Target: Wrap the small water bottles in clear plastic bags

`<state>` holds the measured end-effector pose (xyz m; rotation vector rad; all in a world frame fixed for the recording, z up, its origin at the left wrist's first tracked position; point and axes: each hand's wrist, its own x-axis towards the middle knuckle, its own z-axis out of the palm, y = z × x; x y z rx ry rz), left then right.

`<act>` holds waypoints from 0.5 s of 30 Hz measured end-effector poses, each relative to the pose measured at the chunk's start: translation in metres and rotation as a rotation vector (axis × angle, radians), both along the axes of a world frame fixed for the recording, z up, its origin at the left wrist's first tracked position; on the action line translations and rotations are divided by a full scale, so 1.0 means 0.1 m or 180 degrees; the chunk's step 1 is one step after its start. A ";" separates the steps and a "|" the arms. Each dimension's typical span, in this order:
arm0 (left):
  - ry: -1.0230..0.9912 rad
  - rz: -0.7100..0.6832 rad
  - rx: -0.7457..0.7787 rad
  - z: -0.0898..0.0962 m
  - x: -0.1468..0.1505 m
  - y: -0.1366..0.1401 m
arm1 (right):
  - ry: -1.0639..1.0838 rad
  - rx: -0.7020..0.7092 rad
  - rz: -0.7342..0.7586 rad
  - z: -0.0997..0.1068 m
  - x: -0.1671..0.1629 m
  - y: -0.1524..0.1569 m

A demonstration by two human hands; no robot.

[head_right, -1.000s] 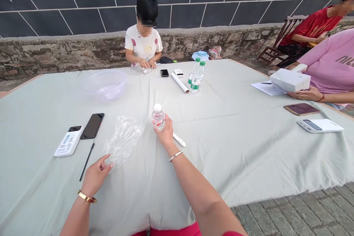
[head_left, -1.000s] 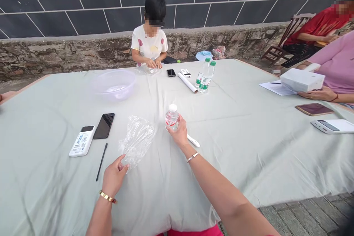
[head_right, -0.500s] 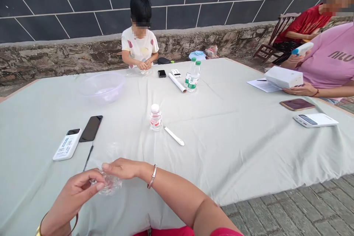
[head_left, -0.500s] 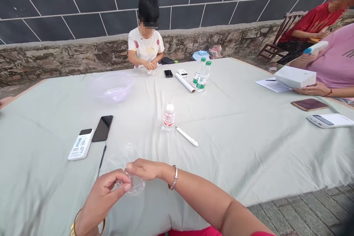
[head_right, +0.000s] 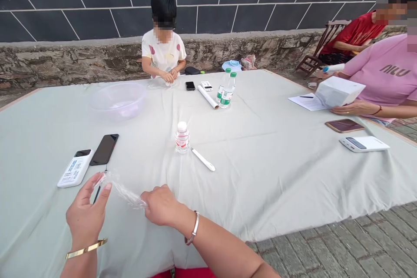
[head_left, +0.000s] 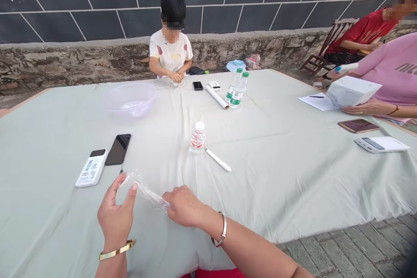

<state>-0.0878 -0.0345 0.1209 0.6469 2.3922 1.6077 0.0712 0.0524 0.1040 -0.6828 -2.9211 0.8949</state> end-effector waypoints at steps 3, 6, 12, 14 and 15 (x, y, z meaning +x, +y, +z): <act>0.0357 -0.0585 -0.0706 -0.05 -0.02 0.02 | 0.0565 -0.0164 -0.0201 0.07 0.08 0.07; -0.0458 -0.1600 -0.0933 -0.10 -0.05 -0.01 | 0.1282 -0.0454 -0.0874 0.13 0.15 0.21; -0.2902 -0.1968 0.0622 -0.06 0.09 0.00 | 0.1685 -0.1299 -0.1291 -0.03 0.11 0.19; -0.2905 -0.1467 0.1093 -0.07 0.15 0.07 | 0.1677 -0.1534 -0.1194 -0.12 0.06 0.07; -0.2728 -0.1260 0.1203 -0.08 0.18 0.10 | 0.1697 -0.1706 -0.1185 -0.16 0.04 0.02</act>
